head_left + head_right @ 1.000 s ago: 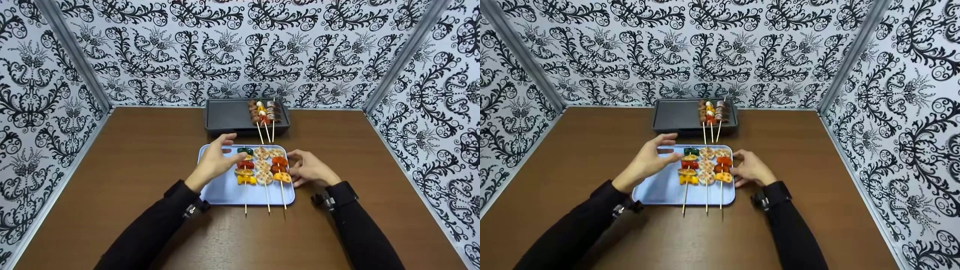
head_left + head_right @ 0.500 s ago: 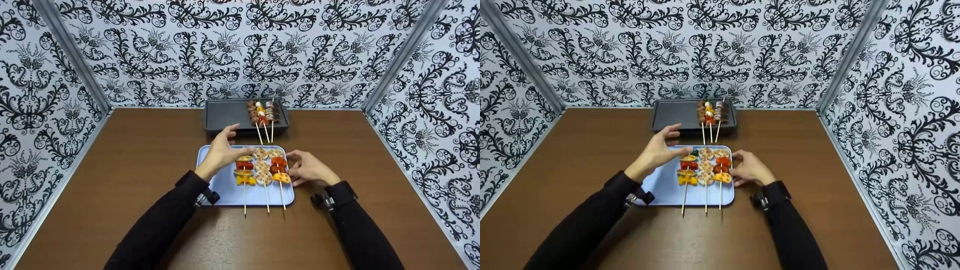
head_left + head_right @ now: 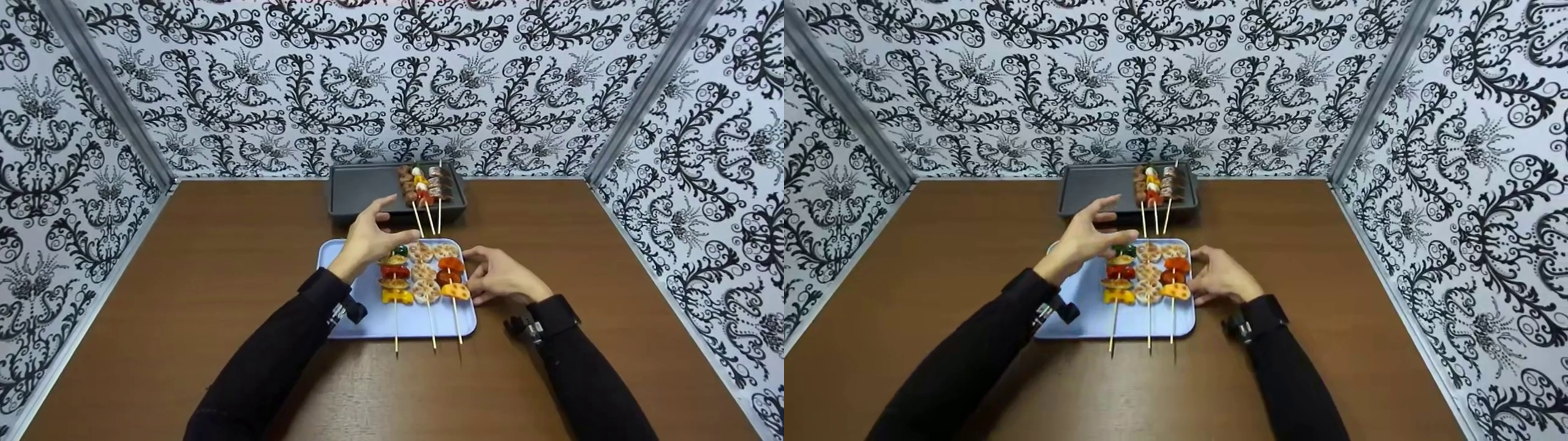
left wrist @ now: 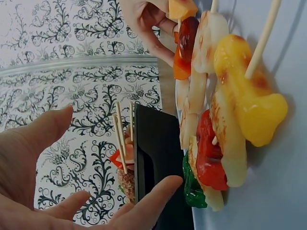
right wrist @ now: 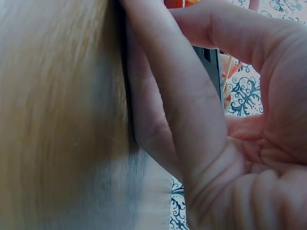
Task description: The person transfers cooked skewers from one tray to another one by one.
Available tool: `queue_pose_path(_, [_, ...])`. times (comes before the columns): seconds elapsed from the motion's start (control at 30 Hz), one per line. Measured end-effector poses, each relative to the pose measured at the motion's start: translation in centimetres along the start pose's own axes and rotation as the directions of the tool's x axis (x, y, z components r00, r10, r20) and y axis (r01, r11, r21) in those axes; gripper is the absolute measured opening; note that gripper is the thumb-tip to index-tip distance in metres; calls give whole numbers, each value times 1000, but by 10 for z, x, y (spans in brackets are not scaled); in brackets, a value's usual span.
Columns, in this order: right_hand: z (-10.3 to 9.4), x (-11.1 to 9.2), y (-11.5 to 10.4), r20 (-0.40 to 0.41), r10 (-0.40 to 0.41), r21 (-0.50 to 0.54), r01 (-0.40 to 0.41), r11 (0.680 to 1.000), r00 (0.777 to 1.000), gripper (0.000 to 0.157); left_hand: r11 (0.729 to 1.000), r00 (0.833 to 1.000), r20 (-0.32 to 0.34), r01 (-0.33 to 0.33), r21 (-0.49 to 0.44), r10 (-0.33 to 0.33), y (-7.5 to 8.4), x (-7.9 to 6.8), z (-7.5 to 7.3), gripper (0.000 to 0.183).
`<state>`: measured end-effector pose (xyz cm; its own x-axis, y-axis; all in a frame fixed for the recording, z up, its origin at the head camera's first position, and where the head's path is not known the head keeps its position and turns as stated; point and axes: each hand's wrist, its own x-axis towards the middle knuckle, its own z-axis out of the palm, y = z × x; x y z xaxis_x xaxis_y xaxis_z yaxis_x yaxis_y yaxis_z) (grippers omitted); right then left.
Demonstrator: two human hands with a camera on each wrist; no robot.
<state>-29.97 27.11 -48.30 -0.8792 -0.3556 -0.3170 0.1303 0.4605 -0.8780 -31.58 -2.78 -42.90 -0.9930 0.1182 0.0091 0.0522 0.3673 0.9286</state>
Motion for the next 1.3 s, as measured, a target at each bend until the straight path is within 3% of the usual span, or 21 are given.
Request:
queue_pose_path(0.23, [0,1,2,-1,0,26,0,1000,1000,81,989,999,31,49,-137,-45,-1,11,3,87])
queue_pose_path(0.57, [2,2,1,-10,-4,17,4,1000,1000,79,978,998,53,51,-204,-41,-1,20,9,81])
queue_pose_path(0.87, [2,0,1,-1,-19,0,19,1000,1000,76,945,993,108,87,-315,-56,-4,24,12,71])
queue_pose_path(1.07, [3,-2,1,9,-26,9,26,1000,1000,77,907,985,129,160,-389,-118,-3,30,19,65])
queue_pose_path(1.3, [2,-1,-1,-17,-5,2,5,1000,1000,79,883,973,171,214,-418,-155,-4,39,27,60])
